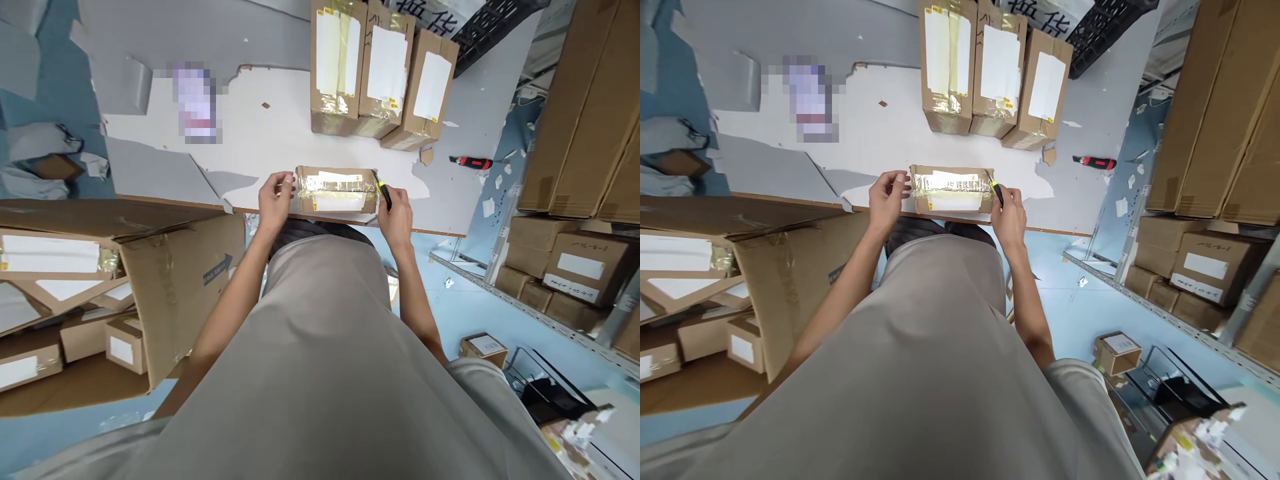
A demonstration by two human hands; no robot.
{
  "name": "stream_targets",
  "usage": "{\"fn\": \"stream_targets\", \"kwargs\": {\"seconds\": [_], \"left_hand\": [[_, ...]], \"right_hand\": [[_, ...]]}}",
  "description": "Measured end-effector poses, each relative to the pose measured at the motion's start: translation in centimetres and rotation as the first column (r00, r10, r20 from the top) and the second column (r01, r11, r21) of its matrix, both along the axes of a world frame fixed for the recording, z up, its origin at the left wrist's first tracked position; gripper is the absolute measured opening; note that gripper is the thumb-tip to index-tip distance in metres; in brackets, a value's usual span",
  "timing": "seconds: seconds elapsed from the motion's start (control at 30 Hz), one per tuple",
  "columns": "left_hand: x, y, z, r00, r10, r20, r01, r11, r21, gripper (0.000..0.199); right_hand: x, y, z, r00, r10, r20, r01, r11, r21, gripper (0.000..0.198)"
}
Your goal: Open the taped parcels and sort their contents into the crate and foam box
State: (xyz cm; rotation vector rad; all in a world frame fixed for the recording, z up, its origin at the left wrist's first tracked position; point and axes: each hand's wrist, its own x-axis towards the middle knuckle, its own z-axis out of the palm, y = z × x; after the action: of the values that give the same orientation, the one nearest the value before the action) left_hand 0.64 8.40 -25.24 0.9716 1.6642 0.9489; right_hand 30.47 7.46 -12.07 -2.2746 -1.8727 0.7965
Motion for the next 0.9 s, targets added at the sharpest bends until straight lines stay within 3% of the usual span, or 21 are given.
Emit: {"fn": "stream_targets", "kwargs": {"seconds": [0.1,0.17,0.37,0.47,0.57,0.77,0.9], "left_hand": [[0.4,-1.1,2.4,0.992,-0.101,-0.076,0.105,0.994,0.043,0.047],[0.9,-1.5,3.1,0.986,-0.12,-0.113,0.126,0.991,0.049,0.052],[1.2,-2.2,1.8,0.979,-0.129,-0.16,0.145,0.985,0.096,0.045],[1.1,-2.6,1.2,0.977,-0.134,-0.163,0.155,0.98,0.127,0.047],[1.2,-2.7,0.8,0.983,-0.122,-0.139,0.143,0.978,0.153,0.055],[1.3,-2.7,0.6,0.988,-0.115,-0.104,0.131,0.978,0.162,0.065],[1.3,-2.6,0.8,0.988,-0.117,-0.102,0.133,0.978,0.162,0.061]], "right_hand": [[-1.0,0.8,1.7,0.983,0.182,0.019,-0.181,0.982,-0.059,0.05],[-2.3,1.7,2.5,0.947,0.322,-0.017,-0.322,0.941,-0.101,0.051],[-6.7,4.2,3.7,0.775,0.63,0.049,-0.594,0.753,-0.282,0.052],[-8.0,5.0,3.8,0.696,0.71,0.105,-0.643,0.682,-0.347,0.053],[-8.7,5.6,3.5,0.649,0.748,0.137,-0.665,0.646,-0.374,0.054],[-9.4,5.8,2.9,0.601,0.779,0.181,-0.681,0.617,-0.394,0.054],[-10.0,5.7,3.4,0.568,0.796,0.208,-0.688,0.598,-0.411,0.053]]}}
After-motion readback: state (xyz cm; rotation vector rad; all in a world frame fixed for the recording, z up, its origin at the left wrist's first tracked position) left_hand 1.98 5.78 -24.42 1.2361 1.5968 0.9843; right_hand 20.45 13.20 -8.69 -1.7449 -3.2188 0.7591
